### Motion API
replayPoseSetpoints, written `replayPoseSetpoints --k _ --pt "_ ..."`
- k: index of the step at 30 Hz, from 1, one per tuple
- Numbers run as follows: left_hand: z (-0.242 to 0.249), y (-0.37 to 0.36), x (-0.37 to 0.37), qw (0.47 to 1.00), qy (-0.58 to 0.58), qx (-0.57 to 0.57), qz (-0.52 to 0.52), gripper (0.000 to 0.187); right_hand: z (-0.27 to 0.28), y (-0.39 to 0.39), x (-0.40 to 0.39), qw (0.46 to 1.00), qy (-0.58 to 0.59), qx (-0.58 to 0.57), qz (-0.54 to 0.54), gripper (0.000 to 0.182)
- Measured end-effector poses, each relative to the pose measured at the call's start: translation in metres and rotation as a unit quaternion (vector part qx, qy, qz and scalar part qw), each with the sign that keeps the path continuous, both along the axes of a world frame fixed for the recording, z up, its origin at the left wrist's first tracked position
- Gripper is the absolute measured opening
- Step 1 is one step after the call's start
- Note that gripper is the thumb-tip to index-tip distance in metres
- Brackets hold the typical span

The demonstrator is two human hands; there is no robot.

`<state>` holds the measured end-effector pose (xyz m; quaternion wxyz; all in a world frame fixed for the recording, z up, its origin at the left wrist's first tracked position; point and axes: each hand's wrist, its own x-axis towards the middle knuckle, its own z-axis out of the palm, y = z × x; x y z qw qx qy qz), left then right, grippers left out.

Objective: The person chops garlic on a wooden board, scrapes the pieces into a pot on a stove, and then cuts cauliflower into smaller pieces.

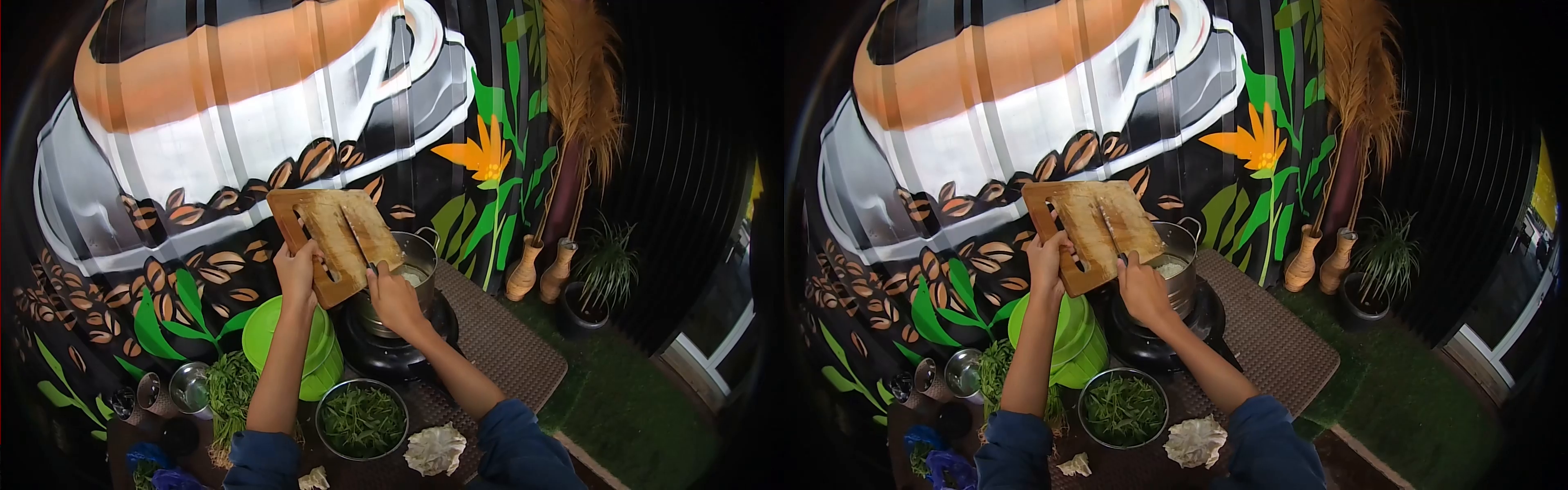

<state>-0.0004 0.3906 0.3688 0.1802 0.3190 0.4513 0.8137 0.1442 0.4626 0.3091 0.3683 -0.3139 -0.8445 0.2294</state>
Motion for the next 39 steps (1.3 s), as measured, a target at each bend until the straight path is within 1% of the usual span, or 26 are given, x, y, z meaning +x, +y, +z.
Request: replayPoseSetpoints --k 2,4,6,9,11,12,13,14,15,16,17,18,20,21,24,25,28,30,31,32,33,35,36,37,38,39 --pt "0.005 -0.006 0.003 1.000 -0.009 0.009 -0.018 0.059 -0.006 0.004 -0.005 1.000 -0.013 0.003 -0.006 0.040" --pt "0.008 -0.010 0.002 1.000 -0.012 0.005 -0.018 0.060 -0.021 0.021 -0.007 0.998 -0.017 -0.013 -0.062 0.040" --pt "0.010 -0.014 0.001 1.000 -0.014 0.003 -0.019 0.061 -0.032 0.036 0.002 0.997 -0.014 -0.031 -0.068 0.042" --pt "0.009 -0.019 0.001 1.000 -0.011 0.010 -0.016 0.062 -0.038 0.052 0.019 0.995 -0.058 -0.033 -0.075 0.041" --pt "0.009 -0.020 0.002 1.000 -0.018 0.012 -0.012 0.063 -0.039 0.056 0.024 0.994 0.003 0.009 -0.113 0.044" --pt "0.008 -0.019 0.000 1.000 -0.018 0.012 -0.013 0.063 -0.031 0.052 0.029 0.994 0.003 0.008 -0.113 0.044" --pt "0.006 -0.017 -0.002 0.999 -0.026 0.017 -0.017 0.063 -0.016 0.043 0.037 0.989 0.080 -0.123 -0.018 0.045" --pt "0.005 -0.016 -0.004 0.999 -0.035 0.022 -0.022 0.062 -0.008 0.039 0.041 0.953 0.153 -0.250 0.079 0.046" --pt "0.004 -0.016 -0.005 0.999 -0.036 0.022 -0.023 0.062 -0.011 0.040 0.039 0.953 0.153 -0.250 0.078 0.046" --pt "0.004 -0.016 -0.007 0.997 -0.066 0.032 -0.039 0.063 -0.017 0.044 0.035 0.889 0.251 -0.356 0.143 0.044" --pt "0.004 -0.016 -0.009 0.993 -0.095 0.044 -0.055 0.064 -0.022 0.048 0.031 0.799 0.343 -0.450 0.205 0.042" --pt "0.003 -0.016 -0.013 0.993 -0.096 0.044 -0.055 0.064 -0.027 0.053 0.031 0.799 0.342 -0.451 0.205 0.042" --pt "0.002 -0.018 -0.021 0.979 -0.146 0.053 -0.131 0.068 -0.041 0.062 0.035 0.675 0.389 -0.551 0.300 0.039" --pt "0.003 -0.018 -0.021 0.977 -0.168 0.044 -0.126 0.072 -0.043 0.061 0.037 0.669 0.394 -0.550 0.307 0.039" --pt "0.002 -0.017 -0.031 0.973 -0.175 0.037 -0.145 0.073 -0.053 0.056 0.050 0.654 0.391 -0.553 0.337 0.039" --pt "0.000 -0.016 -0.036 0.973 -0.177 0.037 -0.146 0.073 -0.055 0.051 0.055 0.664 0.385 -0.557 0.317 0.040" --pt "0.000 -0.014 -0.045 0.971 -0.176 0.053 -0.151 0.073 -0.068 0.041 0.074 0.669 0.358 -0.567 0.321 0.040" --pt "0.002 -0.015 -0.048 0.978 -0.164 0.045 -0.122 0.069 -0.073 0.034 0.095 0.675 0.349 -0.571 0.312 0.040" --pt "0.002 -0.014 -0.050 0.977 -0.172 0.045 -0.117 0.068 -0.077 0.032 0.107 0.689 0.328 -0.567 0.312 0.040" --pt "0.001 -0.015 -0.051 0.977 -0.173 0.045 -0.116 0.068 -0.078 0.030 0.117 0.702 0.307 -0.563 0.311 0.040" --pt "0.001 -0.015 -0.051 0.979 -0.168 0.047 -0.109 0.069 -0.078 0.028 0.125 0.701 0.307 -0.563 0.312 0.040" --pt "0.000 -0.016 -0.051 0.980 -0.164 0.050 -0.102 0.071 -0.075 0.025 0.135 0.824 0.236 -0.480 0.188 0.039" --pt "-0.001 -0.016 -0.049 0.985 -0.133 0.047 -0.095 0.073 -0.071 0.023 0.132 0.824 0.235 -0.480 0.187 0.039" --pt "-0.001 -0.017 -0.045 0.990 -0.101 0.044 -0.089 0.074 -0.064 0.019 0.122 0.880 0.222 -0.391 0.156 0.038" --pt "-0.002 -0.015 -0.039 0.990 -0.102 0.043 -0.090 0.074 -0.058 0.017 0.112 0.924 0.206 -0.297 0.122 0.036" --pt "-0.001 -0.015 -0.029 0.993 -0.085 0.032 -0.077 0.075 -0.052 0.014 0.100 0.930 0.213 -0.267 0.138 0.034"
